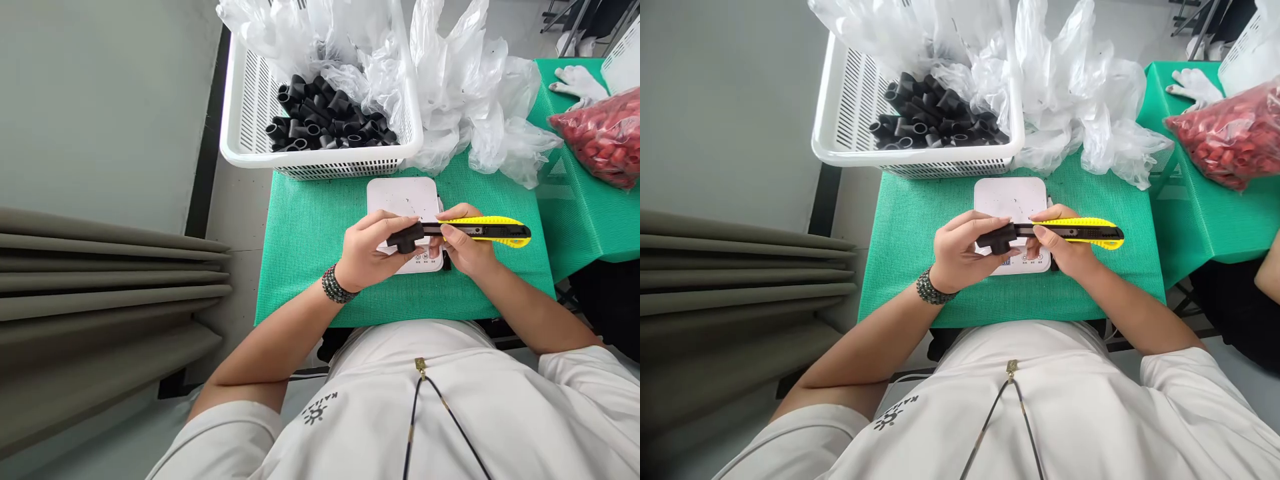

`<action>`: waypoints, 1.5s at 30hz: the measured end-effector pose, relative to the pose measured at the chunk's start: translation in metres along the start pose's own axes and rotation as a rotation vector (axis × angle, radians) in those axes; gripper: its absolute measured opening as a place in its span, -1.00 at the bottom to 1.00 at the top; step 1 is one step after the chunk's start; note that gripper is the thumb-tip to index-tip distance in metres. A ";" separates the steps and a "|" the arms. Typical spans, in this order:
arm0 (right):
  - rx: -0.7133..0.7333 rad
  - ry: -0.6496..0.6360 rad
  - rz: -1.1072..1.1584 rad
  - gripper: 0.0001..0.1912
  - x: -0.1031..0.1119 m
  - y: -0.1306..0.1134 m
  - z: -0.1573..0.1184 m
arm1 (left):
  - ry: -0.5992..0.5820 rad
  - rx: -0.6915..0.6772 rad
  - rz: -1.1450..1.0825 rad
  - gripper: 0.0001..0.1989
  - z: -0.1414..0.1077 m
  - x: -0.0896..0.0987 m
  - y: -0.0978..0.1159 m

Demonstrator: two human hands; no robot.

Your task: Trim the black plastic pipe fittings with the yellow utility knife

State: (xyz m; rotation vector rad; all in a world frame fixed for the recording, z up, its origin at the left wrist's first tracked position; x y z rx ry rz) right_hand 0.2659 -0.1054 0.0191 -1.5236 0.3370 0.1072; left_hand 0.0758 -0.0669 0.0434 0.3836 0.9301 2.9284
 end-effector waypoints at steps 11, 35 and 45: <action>0.086 -0.088 -0.103 -0.73 -0.002 -0.007 -0.014 | -0.274 0.636 -0.442 -0.35 -0.001 -0.006 -0.018; 0.128 -0.002 -0.243 -0.70 -0.003 -0.013 -0.020 | -0.147 0.684 -0.474 -0.45 -0.011 -0.010 -0.015; 0.182 0.181 -0.087 -0.59 0.005 -0.018 -0.007 | 0.014 0.348 0.036 -0.68 0.005 0.007 -0.015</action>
Point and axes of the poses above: each hand's wrist, its own z-axis towards the middle knuckle, its own x-axis out of the back of the hand, y = z × x, the point moved 5 cm from there along z, towards the middle knuckle, and after that the axes turned 6 degrees about y, right-handed, at the moved point
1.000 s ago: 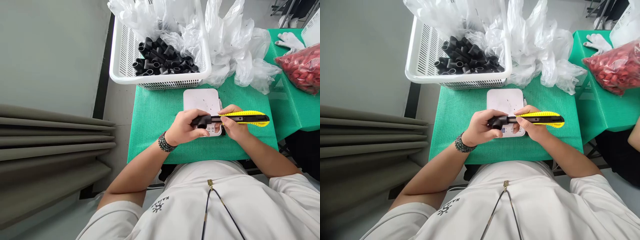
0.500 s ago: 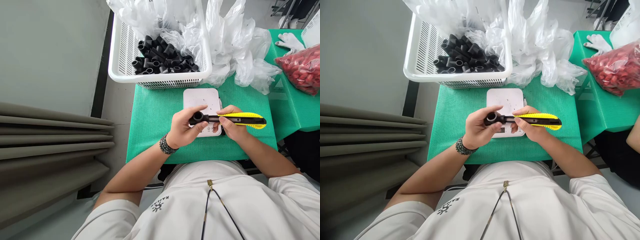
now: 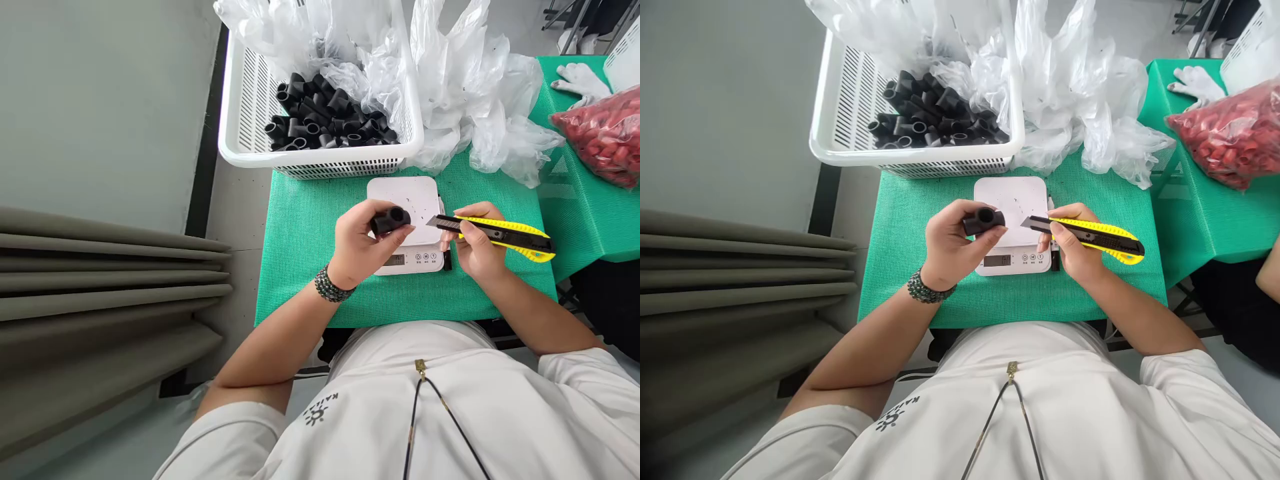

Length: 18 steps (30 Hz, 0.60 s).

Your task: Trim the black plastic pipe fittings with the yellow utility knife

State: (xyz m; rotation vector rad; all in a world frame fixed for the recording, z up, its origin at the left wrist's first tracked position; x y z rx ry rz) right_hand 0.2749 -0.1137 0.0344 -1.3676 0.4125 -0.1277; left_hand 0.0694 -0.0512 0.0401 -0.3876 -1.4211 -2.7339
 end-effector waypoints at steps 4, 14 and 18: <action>-0.006 -0.055 0.012 -0.64 -0.002 0.000 -0.003 | -0.116 -0.156 0.121 -0.79 -0.007 -0.008 0.003; -0.137 -0.080 0.046 -0.60 -0.002 0.011 -0.002 | -0.111 -0.301 0.136 -0.72 -0.010 -0.010 0.008; -0.199 -0.104 0.070 -0.57 -0.006 0.011 -0.001 | -0.135 -0.310 0.096 -0.67 -0.011 -0.011 0.010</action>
Point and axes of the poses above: each hand's wrist, its own z-axis towards the middle knuckle, its own x-axis out of the back of the hand, y = z × x, the point moved 5 cm from there along z, towards the middle knuckle, and after that the axes turned 6 degrees about y, right-handed, at the moved point
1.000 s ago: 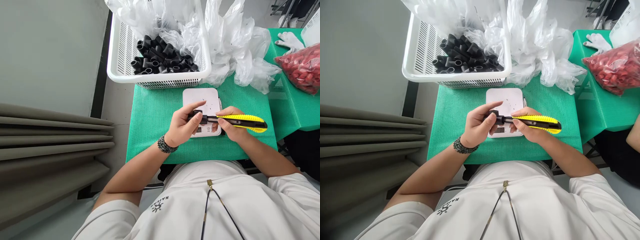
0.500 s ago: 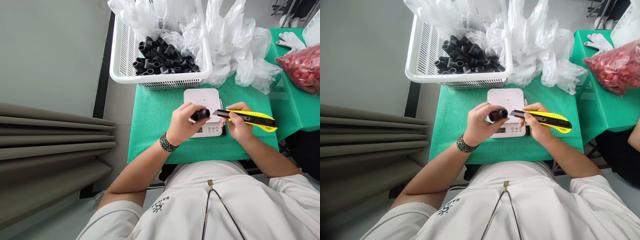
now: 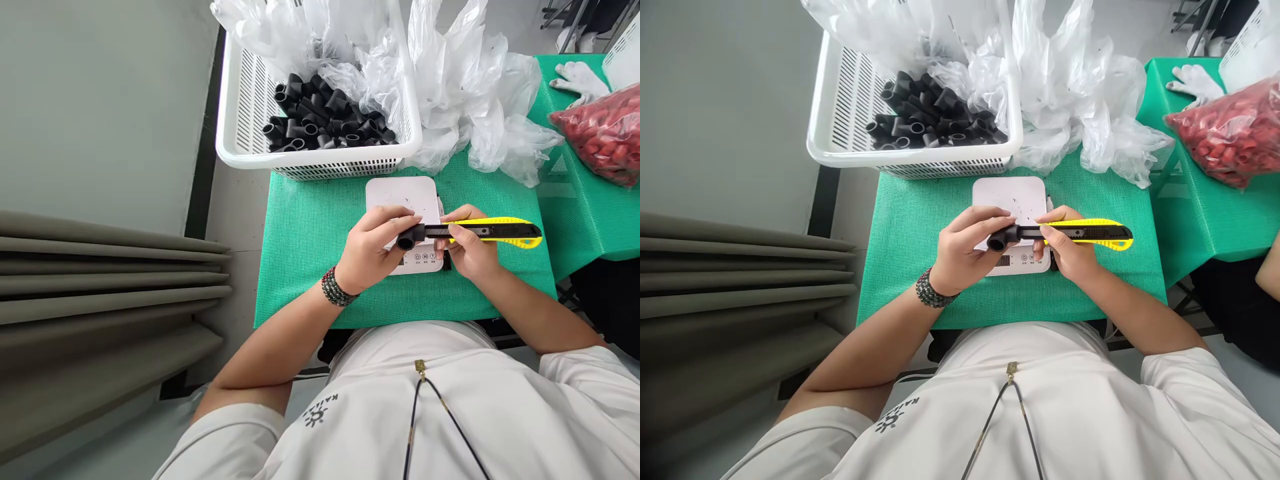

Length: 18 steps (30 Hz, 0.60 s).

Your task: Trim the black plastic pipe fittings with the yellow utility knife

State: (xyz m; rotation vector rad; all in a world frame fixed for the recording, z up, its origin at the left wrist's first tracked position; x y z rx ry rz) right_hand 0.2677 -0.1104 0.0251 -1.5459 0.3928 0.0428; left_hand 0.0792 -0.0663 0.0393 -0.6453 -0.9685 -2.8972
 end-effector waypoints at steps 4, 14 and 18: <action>-0.009 -0.002 -0.010 -0.55 0.000 0.003 -0.001 | 0.017 0.025 -0.061 -0.73 -0.002 0.000 0.000; 0.165 -0.003 -0.264 -0.70 0.005 -0.008 -0.017 | -0.107 0.596 -0.820 -0.40 -0.009 -0.016 -0.010; 0.146 -0.003 -0.172 -0.70 0.005 -0.005 -0.013 | -0.192 0.620 -0.898 -0.24 -0.010 -0.021 -0.009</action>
Point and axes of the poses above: each hand's wrist, its own z-axis towards the middle knuckle, its own x-axis out of the back of the hand, y = z × x, the point moved 5 cm from there along z, towards the middle knuckle, and after that the axes turned 6 degrees about y, right-handed, at the moved point
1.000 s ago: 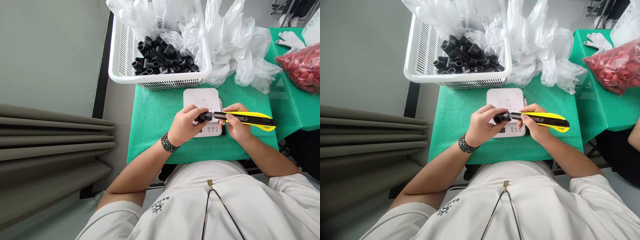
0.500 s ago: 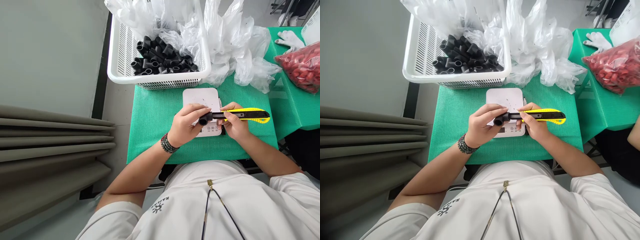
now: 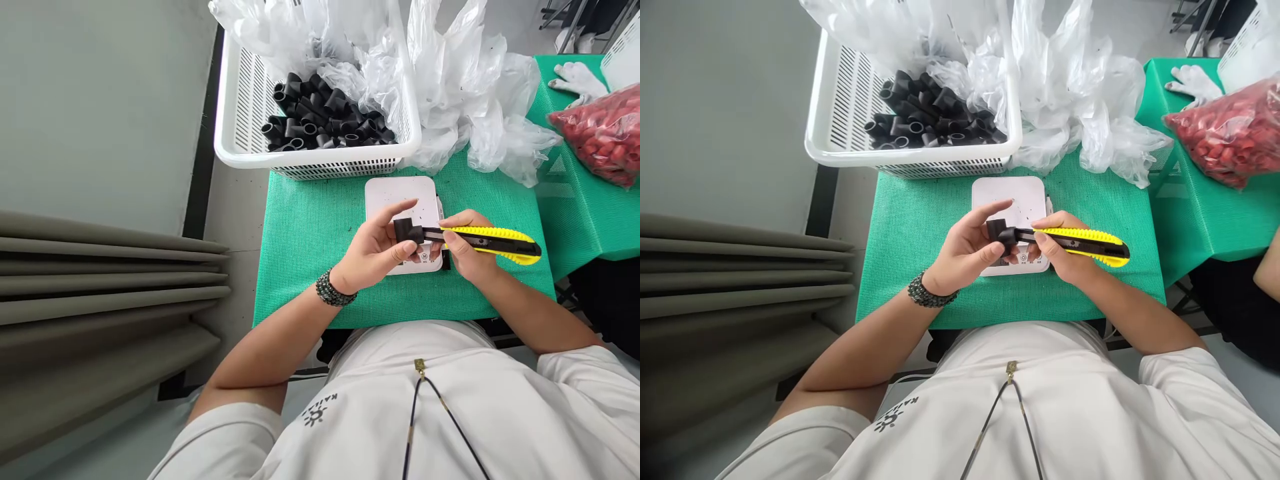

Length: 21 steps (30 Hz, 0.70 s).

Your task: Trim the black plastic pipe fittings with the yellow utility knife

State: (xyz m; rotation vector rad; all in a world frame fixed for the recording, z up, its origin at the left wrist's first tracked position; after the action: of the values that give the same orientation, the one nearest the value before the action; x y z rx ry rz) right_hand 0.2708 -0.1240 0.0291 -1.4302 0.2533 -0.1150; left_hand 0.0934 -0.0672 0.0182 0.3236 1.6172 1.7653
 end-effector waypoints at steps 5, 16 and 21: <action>-0.026 0.022 0.126 -0.67 -0.003 0.005 0.007 | -0.017 -0.204 0.283 -0.13 -0.002 -0.001 0.004; -0.034 -0.007 0.150 -0.68 -0.005 0.008 0.008 | 0.132 -0.629 1.067 -0.51 -0.007 0.004 0.017; -0.034 -0.025 0.132 -0.68 -0.007 0.009 0.006 | 0.183 -0.656 1.131 -0.44 -0.010 0.006 0.014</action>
State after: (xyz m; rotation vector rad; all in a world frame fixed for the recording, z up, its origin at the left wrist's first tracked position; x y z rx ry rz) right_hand 0.2646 -0.1157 0.0220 -1.4432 0.3292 0.0154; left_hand 0.0782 -0.0699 0.0283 0.8739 0.8379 3.1008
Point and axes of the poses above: each hand's wrist, its own z-axis towards the middle knuckle, its own x-axis out of the back of the hand, y = z × x, the point moved 5 cm from there along z, towards the middle knuckle, and after that the axes turned 6 degrees about y, right-handed, at the moved point
